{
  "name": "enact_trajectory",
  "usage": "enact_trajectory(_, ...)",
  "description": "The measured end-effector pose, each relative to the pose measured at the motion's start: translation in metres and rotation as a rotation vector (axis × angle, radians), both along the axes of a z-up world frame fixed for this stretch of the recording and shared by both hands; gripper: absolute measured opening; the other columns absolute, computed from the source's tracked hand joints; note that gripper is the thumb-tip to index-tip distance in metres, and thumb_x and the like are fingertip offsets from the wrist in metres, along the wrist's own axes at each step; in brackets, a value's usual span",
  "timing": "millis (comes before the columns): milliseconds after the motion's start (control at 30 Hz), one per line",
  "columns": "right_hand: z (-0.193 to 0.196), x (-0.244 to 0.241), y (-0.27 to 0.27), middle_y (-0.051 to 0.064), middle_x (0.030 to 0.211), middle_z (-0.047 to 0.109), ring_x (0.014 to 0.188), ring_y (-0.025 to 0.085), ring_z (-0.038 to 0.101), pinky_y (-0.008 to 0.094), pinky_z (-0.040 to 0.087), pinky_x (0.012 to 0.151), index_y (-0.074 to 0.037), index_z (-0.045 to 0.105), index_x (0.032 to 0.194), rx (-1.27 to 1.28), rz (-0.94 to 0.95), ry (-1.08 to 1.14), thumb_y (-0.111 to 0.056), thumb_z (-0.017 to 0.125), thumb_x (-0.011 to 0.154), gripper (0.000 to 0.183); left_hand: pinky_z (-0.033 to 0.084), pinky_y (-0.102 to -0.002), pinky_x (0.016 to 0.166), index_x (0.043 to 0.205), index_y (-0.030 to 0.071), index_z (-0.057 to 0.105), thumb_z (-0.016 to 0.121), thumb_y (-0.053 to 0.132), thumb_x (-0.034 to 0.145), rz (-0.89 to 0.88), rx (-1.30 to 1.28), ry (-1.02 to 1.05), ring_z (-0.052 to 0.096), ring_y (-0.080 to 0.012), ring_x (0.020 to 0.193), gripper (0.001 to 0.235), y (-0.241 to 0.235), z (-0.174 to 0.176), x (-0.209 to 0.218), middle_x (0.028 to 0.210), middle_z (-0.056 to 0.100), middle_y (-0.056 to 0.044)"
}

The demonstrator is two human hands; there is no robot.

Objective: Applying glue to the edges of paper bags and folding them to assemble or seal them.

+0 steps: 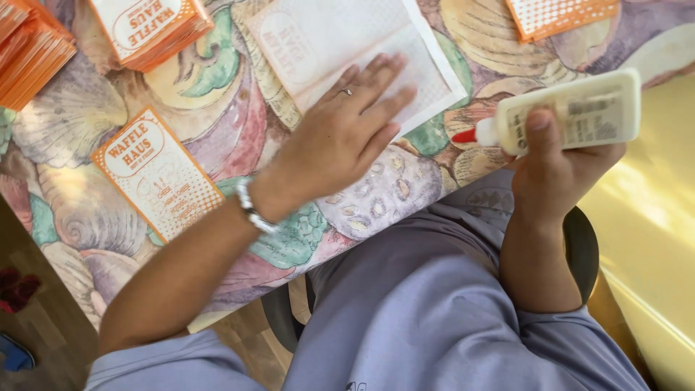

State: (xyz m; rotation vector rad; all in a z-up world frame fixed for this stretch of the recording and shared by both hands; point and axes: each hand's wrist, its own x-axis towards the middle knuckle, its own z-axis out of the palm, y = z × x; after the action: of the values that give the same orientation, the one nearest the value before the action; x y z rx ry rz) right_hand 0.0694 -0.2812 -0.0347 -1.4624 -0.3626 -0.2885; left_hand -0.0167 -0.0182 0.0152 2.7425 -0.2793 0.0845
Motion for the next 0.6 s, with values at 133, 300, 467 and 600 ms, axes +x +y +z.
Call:
enact_trajectory(133, -0.015, -0.021, 0.017, 0.010, 0.091, 0.060, 0.081, 0.020, 0.060, 0.037, 0.054, 0.062, 0.007, 0.058, 0.106, -0.034, 0.072, 0.054, -0.023, 0.093, 0.081, 0.052, 0.016, -0.058, 0.128, 0.162, 0.009, 0.040, 0.046, 0.029, 0.116, -0.249, 0.130, 0.001, 0.020, -0.0397, 0.157, 0.051, 0.045, -0.001, -0.014, 0.169, 0.020, -0.018)
enact_trajectory(300, 0.001, -0.053, 0.057, 0.009, 0.097, 0.071, 0.090, 0.012, 0.063, 0.030, 0.060, 0.078, 0.003, 0.067, 0.095, -0.347, 0.076, 0.059, -0.020, 0.098, 0.075, 0.044, 0.004, -0.065, 0.126, 0.165, 0.016, 0.030, 0.042, 0.035, 0.117, -0.218, 0.129, 0.026, 0.017, -0.0390, 0.159, 0.053, 0.048, -0.007, -0.022, 0.171, 0.019, -0.015)
enact_trajectory(467, 0.000, -0.067, 0.072, 0.014, 0.092, 0.074, 0.082, 0.016, 0.068, 0.031, 0.059, 0.071, 0.007, 0.072, 0.088, -0.525, 0.097, -0.063, -0.010, 0.102, 0.077, 0.036, 0.006, -0.072, 0.122, 0.159, 0.010, 0.044, 0.048, 0.031, 0.114, -0.267, 0.011, -0.046, 0.022, -0.0452, 0.156, 0.050, 0.059, -0.012, -0.026, 0.168, 0.028, -0.020)
enact_trajectory(600, -0.017, -0.061, 0.062, 0.019, 0.106, 0.068, 0.096, 0.022, 0.067, 0.034, 0.060, 0.082, 0.012, 0.061, 0.109, -0.505, -0.154, -0.118, -0.006, 0.105, 0.080, 0.056, 0.004, -0.073, 0.121, 0.158, 0.011, 0.048, 0.062, 0.034, 0.105, -0.309, -0.003, -0.044, 0.017, -0.0468, 0.155, 0.060, 0.068, -0.016, -0.028, 0.167, 0.027, -0.020)
